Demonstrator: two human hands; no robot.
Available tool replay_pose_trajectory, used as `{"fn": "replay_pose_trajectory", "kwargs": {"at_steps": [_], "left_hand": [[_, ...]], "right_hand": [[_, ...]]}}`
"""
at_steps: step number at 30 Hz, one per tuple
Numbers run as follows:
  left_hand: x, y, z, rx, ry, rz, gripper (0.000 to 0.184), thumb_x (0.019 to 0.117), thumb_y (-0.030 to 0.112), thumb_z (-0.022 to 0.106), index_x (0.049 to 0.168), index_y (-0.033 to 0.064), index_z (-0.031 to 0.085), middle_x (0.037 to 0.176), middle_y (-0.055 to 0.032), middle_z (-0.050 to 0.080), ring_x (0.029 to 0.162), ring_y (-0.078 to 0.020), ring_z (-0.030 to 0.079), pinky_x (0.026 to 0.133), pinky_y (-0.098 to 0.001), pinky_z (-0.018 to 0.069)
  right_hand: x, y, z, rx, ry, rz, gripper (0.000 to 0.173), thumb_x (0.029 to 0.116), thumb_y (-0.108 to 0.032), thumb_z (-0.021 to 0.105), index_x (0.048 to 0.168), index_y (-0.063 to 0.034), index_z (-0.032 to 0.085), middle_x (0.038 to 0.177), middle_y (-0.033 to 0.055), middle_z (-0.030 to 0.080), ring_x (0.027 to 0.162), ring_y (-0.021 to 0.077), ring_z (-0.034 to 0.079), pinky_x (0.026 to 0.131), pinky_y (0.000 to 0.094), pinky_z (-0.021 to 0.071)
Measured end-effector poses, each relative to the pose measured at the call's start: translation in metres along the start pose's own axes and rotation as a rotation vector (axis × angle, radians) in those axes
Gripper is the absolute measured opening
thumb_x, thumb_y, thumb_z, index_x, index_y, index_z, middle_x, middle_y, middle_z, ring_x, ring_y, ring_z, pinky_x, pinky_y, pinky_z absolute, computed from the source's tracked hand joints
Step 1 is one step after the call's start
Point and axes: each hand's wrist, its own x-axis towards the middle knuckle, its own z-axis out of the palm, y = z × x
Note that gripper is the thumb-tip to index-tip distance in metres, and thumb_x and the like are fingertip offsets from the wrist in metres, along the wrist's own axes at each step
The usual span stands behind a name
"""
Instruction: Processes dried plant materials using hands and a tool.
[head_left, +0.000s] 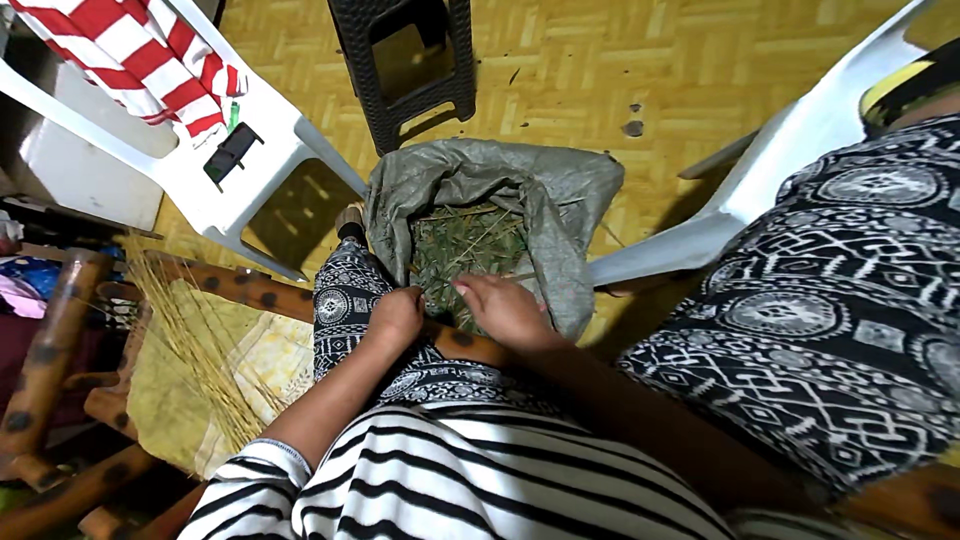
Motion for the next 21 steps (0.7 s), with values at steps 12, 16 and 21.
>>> {"fn": "replay_pose_trajectory", "kwargs": {"at_steps": [12, 16, 21], "left_hand": [[-0.005, 0.001, 0.016, 0.188, 0.123, 0.082, 0.028, 0.1059, 0.013, 0.050, 0.121, -0.0004, 0.069, 0.109, -0.0229, 0.070, 0.102, -0.0407, 0.070, 0.090, -0.0591, 0.0528], [-0.005, 0.001, 0.014, 0.199, 0.126, 0.081, 0.028, 0.1051, 0.012, 0.051, 0.124, 0.0001, 0.068, 0.111, -0.0233, 0.070, 0.105, -0.0413, 0.069, 0.091, -0.0593, 0.0525], [-0.004, -0.002, 0.013, 0.174, 0.126, 0.074, 0.028, 0.1050, 0.013, 0.052, 0.124, -0.0005, 0.068, 0.112, -0.0234, 0.070, 0.105, -0.0404, 0.069, 0.092, -0.0582, 0.0530]], "right_hand": [[0.003, 0.000, 0.009, -0.127, 0.042, 0.007, 0.038, 0.1111, -0.028, 0.045, 0.134, -0.0057, 0.066, 0.121, 0.0238, 0.069, 0.117, 0.0423, 0.065, 0.101, 0.0606, 0.0471], [0.005, 0.007, 0.011, -0.172, 0.120, -0.018, 0.036, 0.1096, -0.025, 0.048, 0.132, -0.0045, 0.067, 0.118, 0.0265, 0.069, 0.114, 0.0459, 0.064, 0.097, 0.0635, 0.0473], [0.013, 0.022, -0.001, -0.215, 0.195, 0.102, 0.038, 0.1102, -0.027, 0.047, 0.133, -0.0020, 0.065, 0.122, 0.0300, 0.066, 0.115, 0.0507, 0.062, 0.095, 0.0672, 0.0463]]}}
